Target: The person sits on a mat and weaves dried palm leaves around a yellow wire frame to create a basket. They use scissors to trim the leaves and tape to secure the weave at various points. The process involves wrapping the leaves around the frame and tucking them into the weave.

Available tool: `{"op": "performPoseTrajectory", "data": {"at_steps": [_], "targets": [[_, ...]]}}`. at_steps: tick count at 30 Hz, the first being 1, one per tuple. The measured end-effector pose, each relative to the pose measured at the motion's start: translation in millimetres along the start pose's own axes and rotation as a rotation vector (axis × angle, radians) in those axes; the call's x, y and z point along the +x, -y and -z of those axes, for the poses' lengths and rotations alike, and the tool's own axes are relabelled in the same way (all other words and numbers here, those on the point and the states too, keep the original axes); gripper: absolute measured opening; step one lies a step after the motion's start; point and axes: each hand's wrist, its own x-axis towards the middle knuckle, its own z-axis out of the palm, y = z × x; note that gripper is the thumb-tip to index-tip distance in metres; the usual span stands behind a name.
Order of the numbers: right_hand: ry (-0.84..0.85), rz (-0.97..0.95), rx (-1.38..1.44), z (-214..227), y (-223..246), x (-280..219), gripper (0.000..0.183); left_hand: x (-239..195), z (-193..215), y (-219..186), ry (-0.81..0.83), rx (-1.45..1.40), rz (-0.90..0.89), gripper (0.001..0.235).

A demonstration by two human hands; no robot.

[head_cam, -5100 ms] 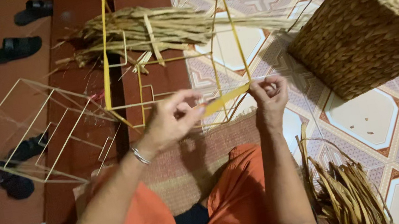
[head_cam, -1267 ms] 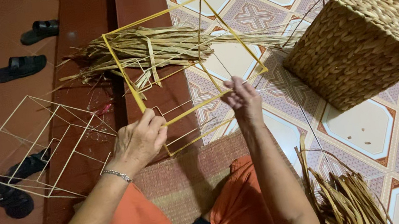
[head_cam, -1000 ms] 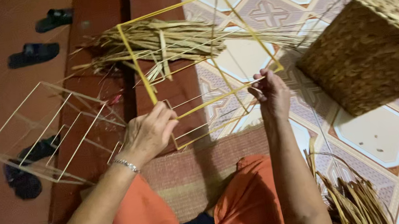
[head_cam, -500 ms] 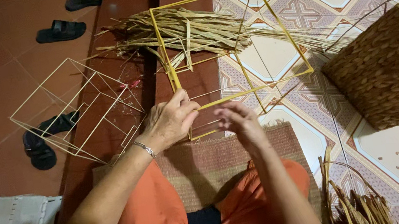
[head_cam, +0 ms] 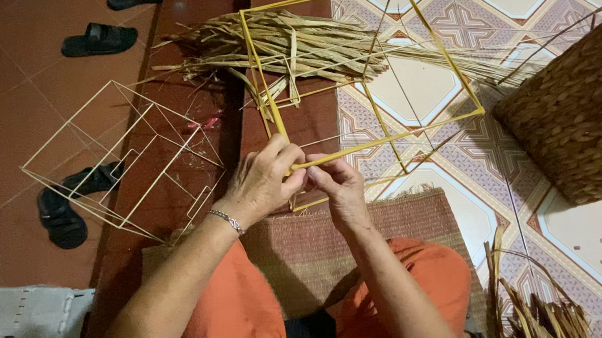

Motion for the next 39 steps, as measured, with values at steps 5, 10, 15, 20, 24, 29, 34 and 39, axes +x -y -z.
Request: {"op": "performPoseTrajectory", "data": {"at_steps": [5, 10, 15, 20, 24, 29, 34, 39], "targets": [[-0.046, 0.019, -0.092, 1, 2, -8, 0.013, 0, -1, 1, 0.010, -0.023, 0.013, 0.008], [-0.066, 0.000, -0.011, -9, -3, -17, 0.008, 2, 3, 2, 0.033, 0.024, -0.026, 0.006], [-0.135, -0.062, 0.172, -14, 10, -17, 0.014, 1, 6, -2, 0.019, 0.023, -0.055, 0.007], [-0.075, -0.045, 0.105, -9, 16, -10, 0.026, 3, 7, -4, 0.018, 0.008, -0.079, 0.025], [-0.025, 0.014, 0.062, -7, 2, -3, 0.019, 1, 5, -4, -0.032, 0.051, -0.140, 0.012], [-0.064, -0.031, 0.124, -9, 4, -8, 0.030, -2, 2, -3, 0.007, 0.178, -0.173, 0.015], [-0.012, -0.015, 0.068, -5, -3, -6, 0.019, -3, -3, 2, 0.030, 0.200, -0.153, 0.017], [-0.032, -0.007, 0.032, -5, -1, -8, 0.013, -4, -8, 1, -0.021, 0.252, -0.199, 0.015]]}}
